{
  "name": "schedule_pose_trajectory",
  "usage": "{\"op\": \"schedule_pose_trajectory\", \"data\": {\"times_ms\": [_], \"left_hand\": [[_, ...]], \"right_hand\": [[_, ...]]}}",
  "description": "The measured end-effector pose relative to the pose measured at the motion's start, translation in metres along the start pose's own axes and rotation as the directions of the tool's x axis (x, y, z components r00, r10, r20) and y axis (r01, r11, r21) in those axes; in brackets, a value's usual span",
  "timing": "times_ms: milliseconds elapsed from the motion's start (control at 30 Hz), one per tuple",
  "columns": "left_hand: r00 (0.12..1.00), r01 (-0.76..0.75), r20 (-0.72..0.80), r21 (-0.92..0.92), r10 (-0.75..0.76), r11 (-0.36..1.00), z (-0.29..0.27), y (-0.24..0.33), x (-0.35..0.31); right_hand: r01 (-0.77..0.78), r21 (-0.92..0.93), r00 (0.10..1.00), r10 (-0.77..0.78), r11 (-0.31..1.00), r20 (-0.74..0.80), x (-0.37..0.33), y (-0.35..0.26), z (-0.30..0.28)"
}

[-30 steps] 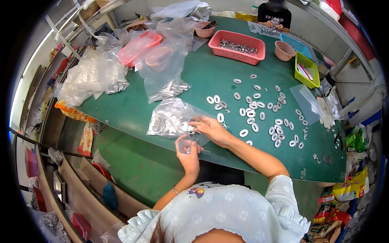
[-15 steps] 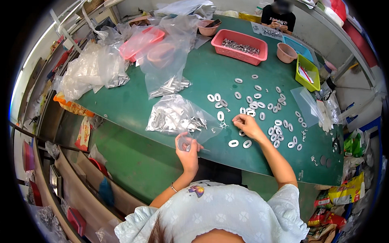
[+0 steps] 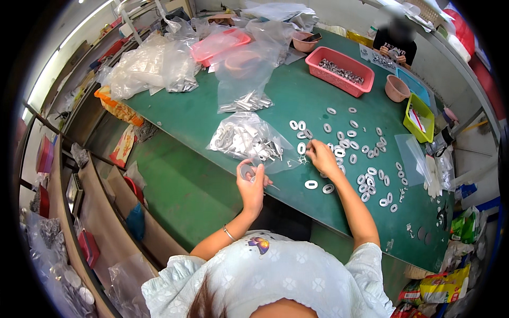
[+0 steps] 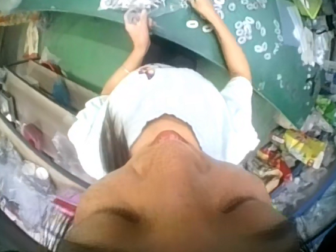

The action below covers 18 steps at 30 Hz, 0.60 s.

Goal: The person sorts small white plastic components and metal washers on a green workbench. They pick up items from a pile, separate them by type, and place them into clear plastic bags or pink bins. The person occasionally reaches for supplies on a nearby shelf.

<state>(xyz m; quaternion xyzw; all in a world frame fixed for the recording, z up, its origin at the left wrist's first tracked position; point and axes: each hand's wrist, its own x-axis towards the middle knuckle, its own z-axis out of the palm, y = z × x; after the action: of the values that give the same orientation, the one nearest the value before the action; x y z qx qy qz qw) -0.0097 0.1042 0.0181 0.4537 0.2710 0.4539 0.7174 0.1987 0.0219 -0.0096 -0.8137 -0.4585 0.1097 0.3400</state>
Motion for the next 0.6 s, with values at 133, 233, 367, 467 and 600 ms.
{"op": "schedule_pose_trajectory", "data": {"times_ms": [133,233,367,467,600], "left_hand": [[1.000,-0.021,-0.017,-0.017,0.021,1.000,0.000,0.003,-0.007],[1.000,0.016,-0.018,-0.049,-0.017,0.999,-0.003,0.005,-0.014],[0.997,0.072,0.016,-0.043,-0.071,0.996,-0.005,0.002,-0.022],[0.986,0.142,0.084,-0.010,-0.141,0.990,-0.005,-0.005,-0.029],[0.946,0.276,0.166,0.043,-0.279,0.960,0.000,-0.014,-0.035]], "right_hand": [[-0.015,-0.286,0.998,-0.003,0.958,-0.062,-0.010,-0.001,0.025],[-0.053,-0.270,0.999,0.049,0.961,-0.020,-0.009,-0.002,0.027],[-0.144,-0.018,0.990,0.144,0.989,0.012,-0.016,0.006,0.002],[-0.169,0.357,0.983,0.183,0.919,-0.004,-0.044,0.030,-0.030],[-0.254,0.613,0.920,0.383,0.749,-0.087,-0.115,0.065,-0.095]]}}
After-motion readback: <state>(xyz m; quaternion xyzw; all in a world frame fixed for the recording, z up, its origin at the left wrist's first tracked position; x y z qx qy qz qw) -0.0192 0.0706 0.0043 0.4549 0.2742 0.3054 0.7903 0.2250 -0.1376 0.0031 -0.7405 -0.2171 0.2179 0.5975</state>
